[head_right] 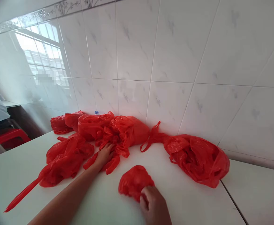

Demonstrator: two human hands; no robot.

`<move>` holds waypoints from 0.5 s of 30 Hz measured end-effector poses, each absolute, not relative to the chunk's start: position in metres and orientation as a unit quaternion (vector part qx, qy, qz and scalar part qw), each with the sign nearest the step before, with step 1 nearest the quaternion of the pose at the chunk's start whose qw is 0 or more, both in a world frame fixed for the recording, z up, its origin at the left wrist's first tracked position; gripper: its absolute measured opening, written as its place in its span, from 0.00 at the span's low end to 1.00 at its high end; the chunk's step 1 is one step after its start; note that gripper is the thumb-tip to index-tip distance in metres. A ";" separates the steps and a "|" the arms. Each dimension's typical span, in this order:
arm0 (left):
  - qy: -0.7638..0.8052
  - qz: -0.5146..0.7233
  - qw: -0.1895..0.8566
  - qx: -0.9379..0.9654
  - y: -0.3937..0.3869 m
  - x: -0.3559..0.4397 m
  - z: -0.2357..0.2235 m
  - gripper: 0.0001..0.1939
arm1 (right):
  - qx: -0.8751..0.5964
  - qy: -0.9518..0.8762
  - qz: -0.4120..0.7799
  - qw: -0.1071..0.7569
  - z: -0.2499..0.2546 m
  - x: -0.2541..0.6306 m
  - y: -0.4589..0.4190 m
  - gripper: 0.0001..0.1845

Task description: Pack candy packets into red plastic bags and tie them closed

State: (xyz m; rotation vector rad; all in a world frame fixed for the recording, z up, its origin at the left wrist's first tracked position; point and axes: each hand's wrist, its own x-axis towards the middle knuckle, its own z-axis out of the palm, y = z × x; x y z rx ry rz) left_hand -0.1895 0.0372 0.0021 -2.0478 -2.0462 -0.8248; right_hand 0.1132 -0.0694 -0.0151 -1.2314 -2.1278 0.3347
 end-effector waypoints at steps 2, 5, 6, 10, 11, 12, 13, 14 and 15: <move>-0.683 -0.280 0.088 -0.669 0.035 -0.187 0.007 0.25 | -0.526 -0.749 0.146 0.376 -0.007 0.128 -0.066 0.10; -0.680 -0.293 0.108 -0.664 0.028 -0.181 0.014 0.28 | -0.585 -0.648 0.200 0.446 -0.002 0.139 -0.062 0.14; -0.678 -0.296 0.109 -0.664 0.025 -0.179 0.015 0.29 | -0.595 -0.615 0.227 0.464 0.000 0.141 -0.061 0.16; -0.665 -0.303 0.091 -0.677 0.019 -0.181 0.022 0.30 | -0.553 -0.491 0.370 0.562 0.009 0.148 -0.058 0.18; -0.659 -0.307 0.085 -0.681 0.018 -0.182 0.024 0.31 | -0.529 -0.458 0.405 0.589 0.011 0.150 -0.057 0.18; -0.650 -0.314 0.080 -0.687 0.015 -0.183 0.028 0.32 | -0.503 -0.425 0.436 0.613 0.013 0.153 -0.055 0.18; -0.638 -0.323 0.078 -0.695 0.011 -0.184 0.031 0.32 | -0.479 -0.393 0.463 0.634 0.014 0.156 -0.053 0.18; -0.622 -0.337 0.078 -0.703 0.006 -0.183 0.035 0.31 | -0.457 -0.363 0.485 0.651 0.014 0.159 -0.051 0.18; -0.604 -0.353 0.079 -0.710 0.000 -0.181 0.038 0.29 | -0.440 -0.335 0.505 0.663 0.014 0.162 -0.049 0.18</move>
